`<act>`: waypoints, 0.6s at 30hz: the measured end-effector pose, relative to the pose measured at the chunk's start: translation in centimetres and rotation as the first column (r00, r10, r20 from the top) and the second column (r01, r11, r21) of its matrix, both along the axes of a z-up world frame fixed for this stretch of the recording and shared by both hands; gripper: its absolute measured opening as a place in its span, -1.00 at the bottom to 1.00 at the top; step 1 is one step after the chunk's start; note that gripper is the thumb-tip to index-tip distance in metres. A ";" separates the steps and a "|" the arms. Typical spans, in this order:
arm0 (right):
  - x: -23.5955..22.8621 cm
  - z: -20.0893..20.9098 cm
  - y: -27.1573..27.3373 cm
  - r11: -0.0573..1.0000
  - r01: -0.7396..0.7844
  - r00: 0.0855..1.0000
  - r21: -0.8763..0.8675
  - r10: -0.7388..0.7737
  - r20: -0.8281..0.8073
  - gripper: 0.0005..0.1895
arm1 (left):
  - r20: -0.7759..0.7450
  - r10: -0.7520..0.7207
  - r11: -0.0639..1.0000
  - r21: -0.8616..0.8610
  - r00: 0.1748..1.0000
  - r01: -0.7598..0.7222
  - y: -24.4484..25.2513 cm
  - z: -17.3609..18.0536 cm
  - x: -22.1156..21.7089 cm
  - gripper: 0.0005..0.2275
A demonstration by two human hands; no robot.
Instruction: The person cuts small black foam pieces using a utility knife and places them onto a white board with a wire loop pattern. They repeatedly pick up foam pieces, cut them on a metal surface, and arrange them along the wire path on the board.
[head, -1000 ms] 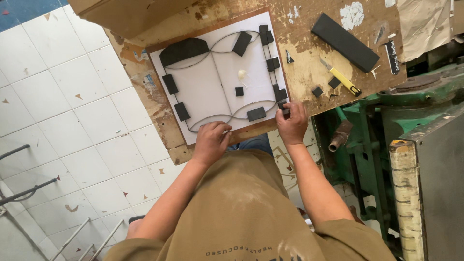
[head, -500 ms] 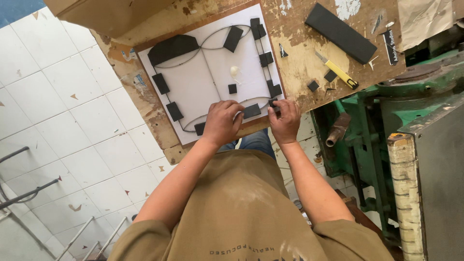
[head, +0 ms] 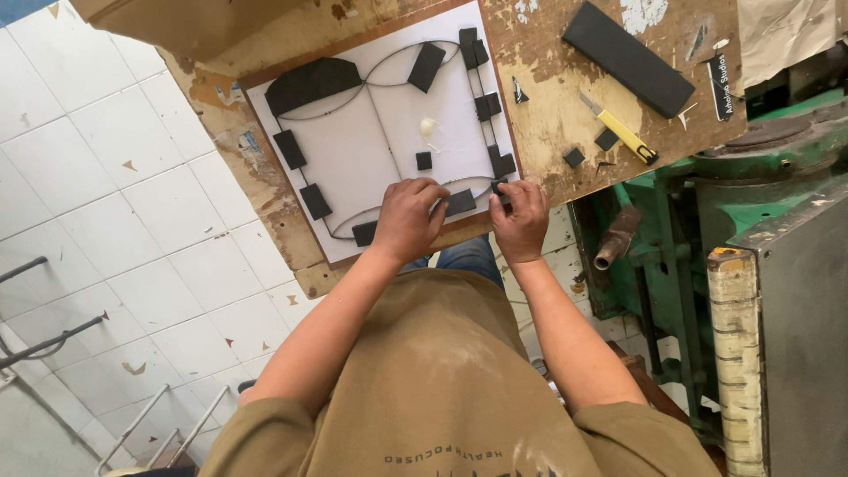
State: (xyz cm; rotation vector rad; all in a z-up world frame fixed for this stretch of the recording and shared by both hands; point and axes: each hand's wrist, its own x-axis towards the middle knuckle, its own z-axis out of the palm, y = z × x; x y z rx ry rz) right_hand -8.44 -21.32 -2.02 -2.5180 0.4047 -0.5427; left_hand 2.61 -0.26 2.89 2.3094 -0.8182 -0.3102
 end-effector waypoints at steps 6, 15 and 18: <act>0.2 0.3 -0.1 1.000 -0.012 1.000 0.010 0.012 0.021 -0.80 | -0.011 -0.016 1.000 -0.011 1.000 0.016 -1.1 0.3 0.6 -0.88; 0.4 0.6 0.1 1.000 -0.014 0.999 0.015 0.014 0.037 -0.79 | 0.031 -0.122 0.992 0.035 0.992 0.121 -4.7 -2.0 1.9 -0.89; 0.6 0.8 0.1 1.000 -0.016 0.999 0.011 0.016 0.032 -0.80 | 0.059 -0.145 0.989 0.036 0.988 0.143 -5.6 -1.8 2.0 -0.89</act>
